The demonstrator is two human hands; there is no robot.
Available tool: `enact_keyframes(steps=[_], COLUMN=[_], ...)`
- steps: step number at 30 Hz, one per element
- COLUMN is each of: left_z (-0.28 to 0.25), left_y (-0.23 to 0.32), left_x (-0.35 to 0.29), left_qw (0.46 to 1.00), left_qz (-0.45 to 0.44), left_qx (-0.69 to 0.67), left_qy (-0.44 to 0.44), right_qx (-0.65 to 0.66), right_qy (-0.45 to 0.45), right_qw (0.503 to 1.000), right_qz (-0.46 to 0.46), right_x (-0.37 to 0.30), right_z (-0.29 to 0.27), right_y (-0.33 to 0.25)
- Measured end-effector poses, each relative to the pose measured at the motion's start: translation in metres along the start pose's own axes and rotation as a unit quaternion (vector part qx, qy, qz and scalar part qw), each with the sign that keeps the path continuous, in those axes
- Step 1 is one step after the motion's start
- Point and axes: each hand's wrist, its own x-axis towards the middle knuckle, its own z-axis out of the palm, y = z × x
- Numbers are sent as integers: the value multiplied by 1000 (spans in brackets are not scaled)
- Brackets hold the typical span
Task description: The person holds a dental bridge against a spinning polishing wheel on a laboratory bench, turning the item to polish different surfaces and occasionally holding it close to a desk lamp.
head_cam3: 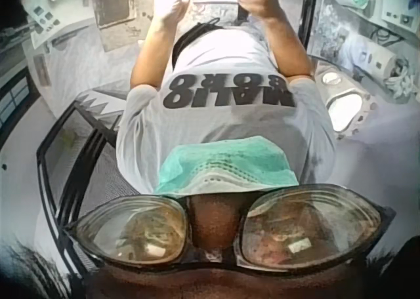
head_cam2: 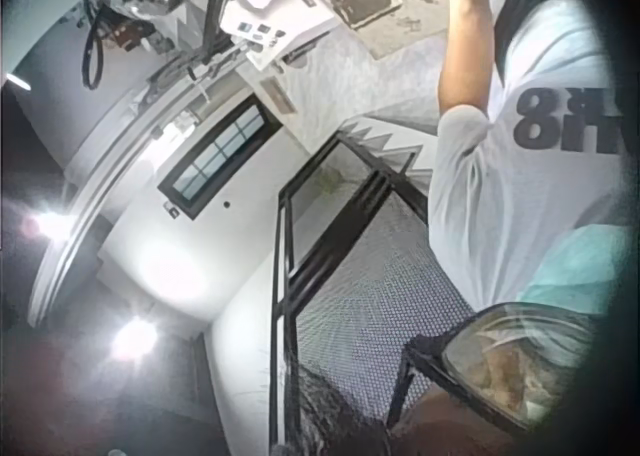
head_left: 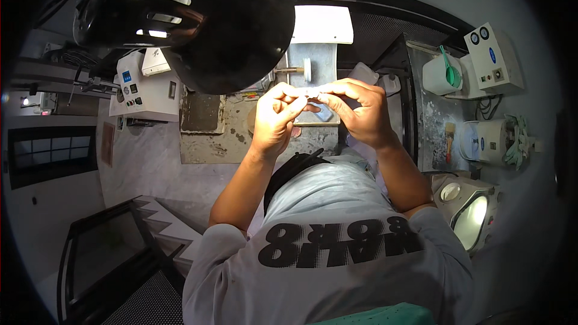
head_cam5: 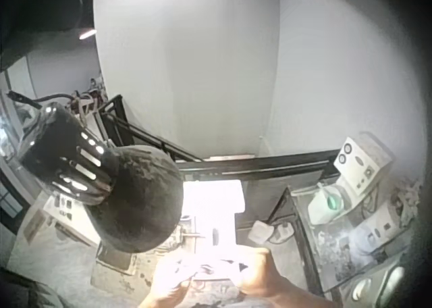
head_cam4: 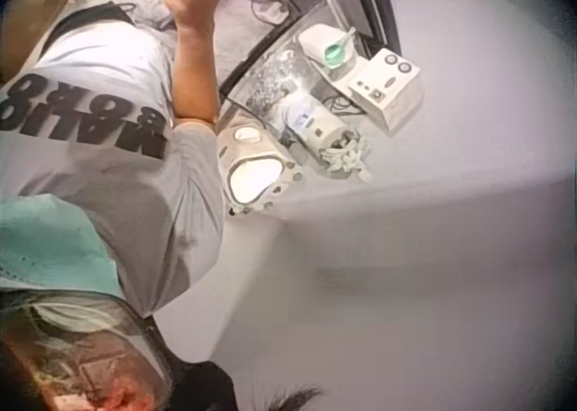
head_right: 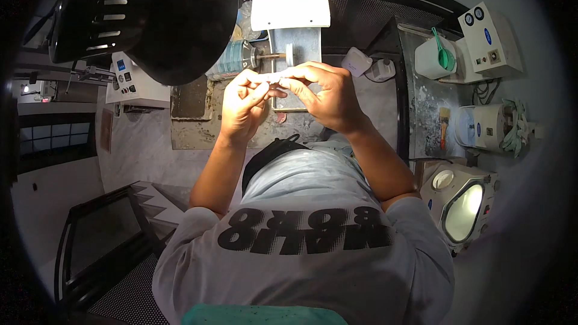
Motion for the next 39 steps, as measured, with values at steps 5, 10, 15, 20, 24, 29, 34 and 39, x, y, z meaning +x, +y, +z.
enact_keyframes(steps=[5, 10, 15, 20, 24, 29, 34, 39], left_z=[10, 6, 16, 13, 13, 16, 15, 14], left_y=[2, 6, 4, 1, -1, -4, -6, -3], left_x=[-7, -14, -17, -21, -22, -24, -24, -25], left_qw=[999, 1000, 1000, 1000, 1000, 1000, 1000, 999], left_qz=[32, -16, 5, -5, -14, 3, 12, 17], left_qx=[28, 24, -18, 4, 5, 1, 13, 36], left_qy=[12, -4, 10, 23, 17, -4, 0, 3], right_qx=[0, -14, -20, -28, -26, -46, -54, -52], right_qy=[-8, -3, 2, -5, -1, 1, 4, -8], right_qw=[1000, 999, 999, 999, 999, 998, 998, 998], right_qz=[-12, -35, -38, -30, -26, -34, -40, -40], right_x=[-4, -10, -15, -19, -21, -24, -26, -27], right_z=[-5, -6, -7, -9, -9, -10, -10, -10], right_y=[-10, -12, -14, -16, -16, -15, -13, -13])
